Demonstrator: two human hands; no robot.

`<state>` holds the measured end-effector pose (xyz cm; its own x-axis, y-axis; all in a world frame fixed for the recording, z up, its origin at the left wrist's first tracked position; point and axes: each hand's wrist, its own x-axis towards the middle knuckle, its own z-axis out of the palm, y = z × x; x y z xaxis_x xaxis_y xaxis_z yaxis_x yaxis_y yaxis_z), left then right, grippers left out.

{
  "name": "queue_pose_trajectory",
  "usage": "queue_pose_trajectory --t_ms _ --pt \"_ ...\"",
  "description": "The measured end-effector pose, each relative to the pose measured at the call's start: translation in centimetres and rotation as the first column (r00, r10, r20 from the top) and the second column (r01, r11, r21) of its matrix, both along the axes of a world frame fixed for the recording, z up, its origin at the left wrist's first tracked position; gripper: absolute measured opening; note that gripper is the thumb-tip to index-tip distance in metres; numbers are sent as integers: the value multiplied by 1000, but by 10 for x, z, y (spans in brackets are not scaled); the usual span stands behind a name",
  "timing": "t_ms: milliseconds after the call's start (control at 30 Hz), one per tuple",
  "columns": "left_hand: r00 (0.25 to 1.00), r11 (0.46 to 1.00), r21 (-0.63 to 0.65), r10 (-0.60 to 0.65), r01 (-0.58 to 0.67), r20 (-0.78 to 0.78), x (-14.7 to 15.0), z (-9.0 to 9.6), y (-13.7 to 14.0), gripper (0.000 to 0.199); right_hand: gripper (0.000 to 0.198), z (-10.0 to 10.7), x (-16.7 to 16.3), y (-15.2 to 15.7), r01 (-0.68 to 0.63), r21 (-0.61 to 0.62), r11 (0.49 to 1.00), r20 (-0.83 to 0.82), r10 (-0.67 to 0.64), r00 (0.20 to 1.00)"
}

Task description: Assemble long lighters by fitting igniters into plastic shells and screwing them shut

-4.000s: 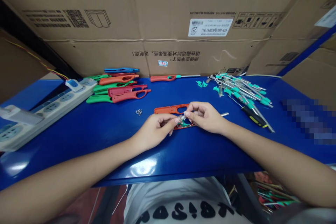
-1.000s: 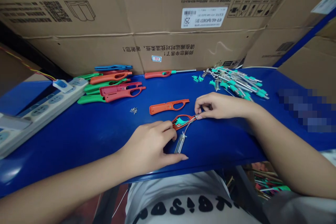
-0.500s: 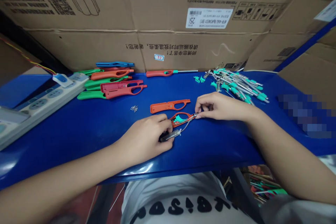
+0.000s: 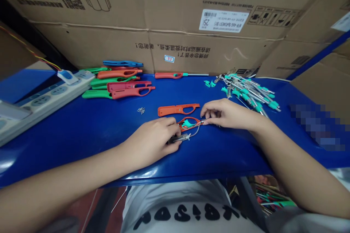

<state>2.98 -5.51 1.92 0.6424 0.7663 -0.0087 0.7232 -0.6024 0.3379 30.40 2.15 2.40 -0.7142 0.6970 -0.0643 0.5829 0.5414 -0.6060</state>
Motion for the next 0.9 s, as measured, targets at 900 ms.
queue_pose_trajectory --t_ms 900 --pt "999 994 99 -37 38 -14 2 1 -3 15 24 9 0 -3 -83 64 994 57 79 995"
